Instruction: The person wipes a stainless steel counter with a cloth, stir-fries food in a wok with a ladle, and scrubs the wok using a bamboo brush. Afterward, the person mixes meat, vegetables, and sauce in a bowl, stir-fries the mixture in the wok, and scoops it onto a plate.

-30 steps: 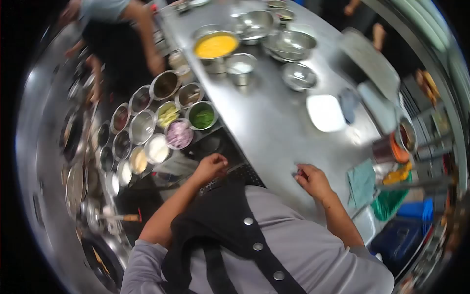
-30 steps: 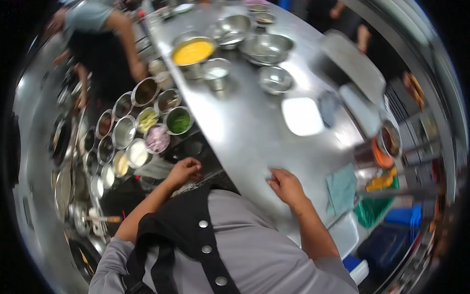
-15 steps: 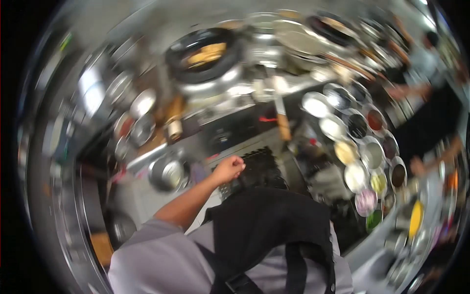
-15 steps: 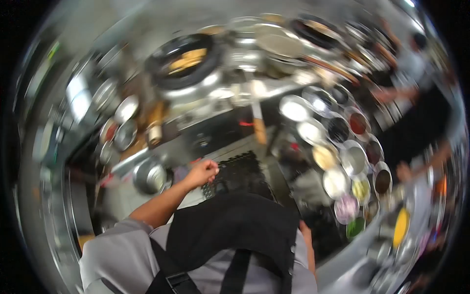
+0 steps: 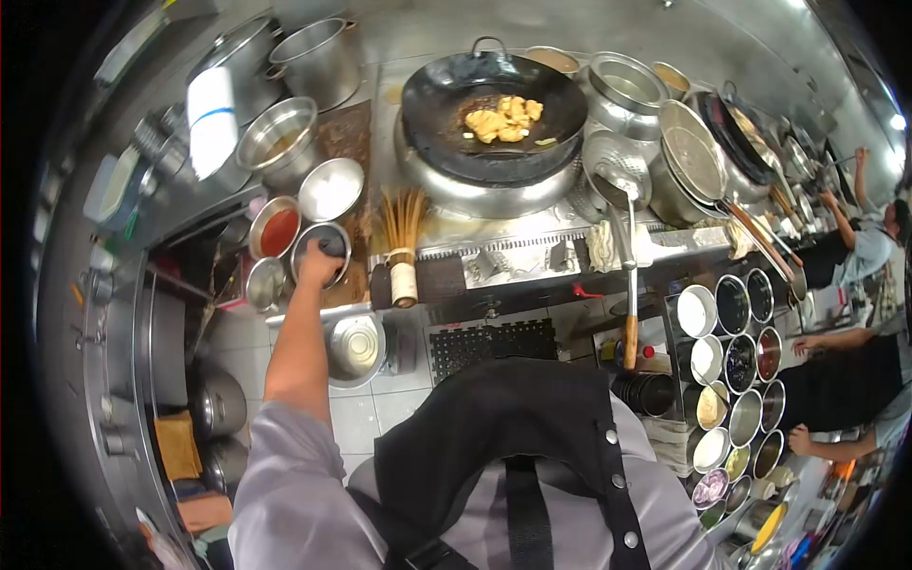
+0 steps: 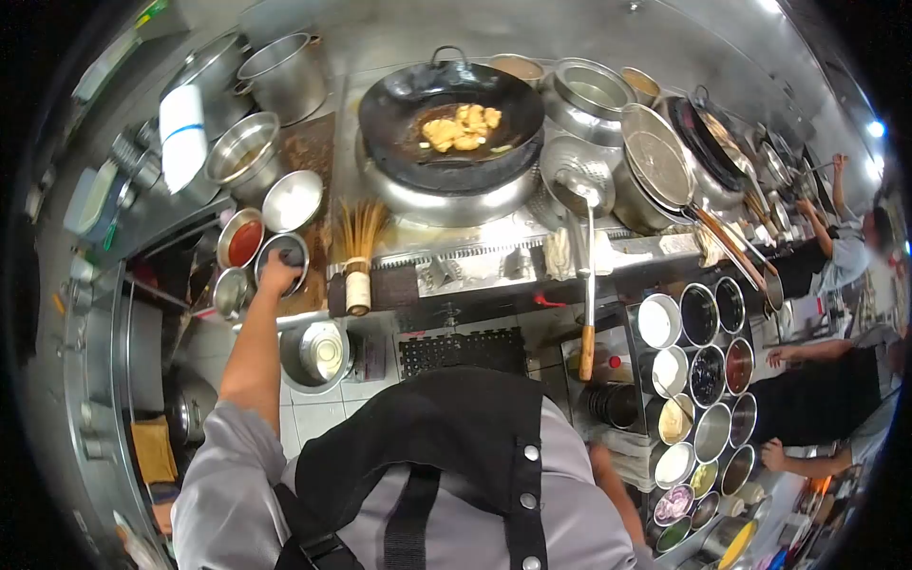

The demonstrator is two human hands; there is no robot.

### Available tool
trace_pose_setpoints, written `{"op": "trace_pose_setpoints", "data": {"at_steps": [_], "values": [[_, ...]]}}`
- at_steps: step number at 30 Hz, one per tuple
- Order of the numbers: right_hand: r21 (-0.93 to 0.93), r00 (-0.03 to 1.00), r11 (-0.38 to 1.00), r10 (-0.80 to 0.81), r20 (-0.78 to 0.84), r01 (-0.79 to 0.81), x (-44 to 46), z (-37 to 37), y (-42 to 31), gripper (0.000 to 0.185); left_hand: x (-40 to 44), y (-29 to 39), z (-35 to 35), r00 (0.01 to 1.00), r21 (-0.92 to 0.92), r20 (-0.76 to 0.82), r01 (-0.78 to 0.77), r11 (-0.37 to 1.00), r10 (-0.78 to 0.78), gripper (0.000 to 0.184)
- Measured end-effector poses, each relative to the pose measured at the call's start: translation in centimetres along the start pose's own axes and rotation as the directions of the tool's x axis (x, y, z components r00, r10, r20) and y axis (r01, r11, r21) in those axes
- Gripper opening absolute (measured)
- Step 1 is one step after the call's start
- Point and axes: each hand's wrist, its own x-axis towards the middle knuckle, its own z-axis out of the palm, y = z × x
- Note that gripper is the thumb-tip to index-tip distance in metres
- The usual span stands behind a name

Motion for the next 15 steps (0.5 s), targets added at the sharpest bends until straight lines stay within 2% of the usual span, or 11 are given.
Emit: {"op": "trace_pose_setpoints", "data": {"at_steps": [2,3,4,5,6,7,8,9,11,13,15], "values": [[-0.056,0.994,0.993,-0.108,0.006,0.108,4.7,-4.8,-3.3,0.046,1.1,-0.5,0.9,1.000,-0.005,0.017,-0.026,1.000,0.026,0.097],[0.074,0.998,0.997,-0.022,0.062,0.018,6.3,-7.6,-6.4,0.042,1.5,-1.0,1.3,0.998,-0.045,-0.002,-0.058,0.997,0.058,0.098],[-0.047,0.986,0.990,-0.135,-0.094,0.131,6.9,-10.6,-10.7,0.040,2.7,-2.2,1.3,0.997,-0.123,-0.047,-0.069,0.990,0.064,0.098],[0.107,0.995,0.990,-0.083,-0.051,0.088,9.0,-12.3,-12.7,0.040,3.2,-2.5,1.8,0.994,-0.198,-0.083,-0.081,0.977,0.066,0.098],[0.071,0.988,0.986,-0.153,-0.003,0.153,9.8,-15.1,-15.9,0.039,1.9,-0.4,-0.1,0.997,-0.475,0.023,0.076,0.876,-0.073,0.094],[0.143,0.927,0.922,-0.338,-0.159,0.361,14.0,-13.6,-14.3,0.029,2.0,-1.0,0.0,0.993,-0.821,0.103,0.121,0.557,-0.064,0.082],[-0.118,0.905,0.899,-0.425,-0.010,0.421,18.3,-13.3,-13.5,0.031,-0.1,1.0,-2.1,0.985,-0.909,0.157,0.171,0.380,-0.067,0.068],[0.074,0.943,0.941,-0.333,0.019,0.331,19.3,-14.6,-15.6,0.028,-1.1,0.8,-2.6,0.982,-0.973,0.185,0.188,0.134,-0.037,0.041],[0.280,0.982,0.947,-0.180,0.055,0.158,22.6,-14.9,-17.4,0.030,-6.2,4.1,-5.6,0.975,-0.933,0.207,0.221,-0.285,0.079,0.046],[0.795,0.961,0.577,-0.056,0.269,-0.189,33.3,-8.3,-13.2,0.029,-10.8,7.4,-6.0,0.952,-0.797,0.132,0.268,-0.542,0.277,0.064],[0.467,0.917,0.813,-0.398,0.014,0.346,30.5,-12.5,-18.5,0.029,-14.7,11.5,-5.9,0.943,-0.770,0.113,0.281,-0.573,0.312,0.071]]}}
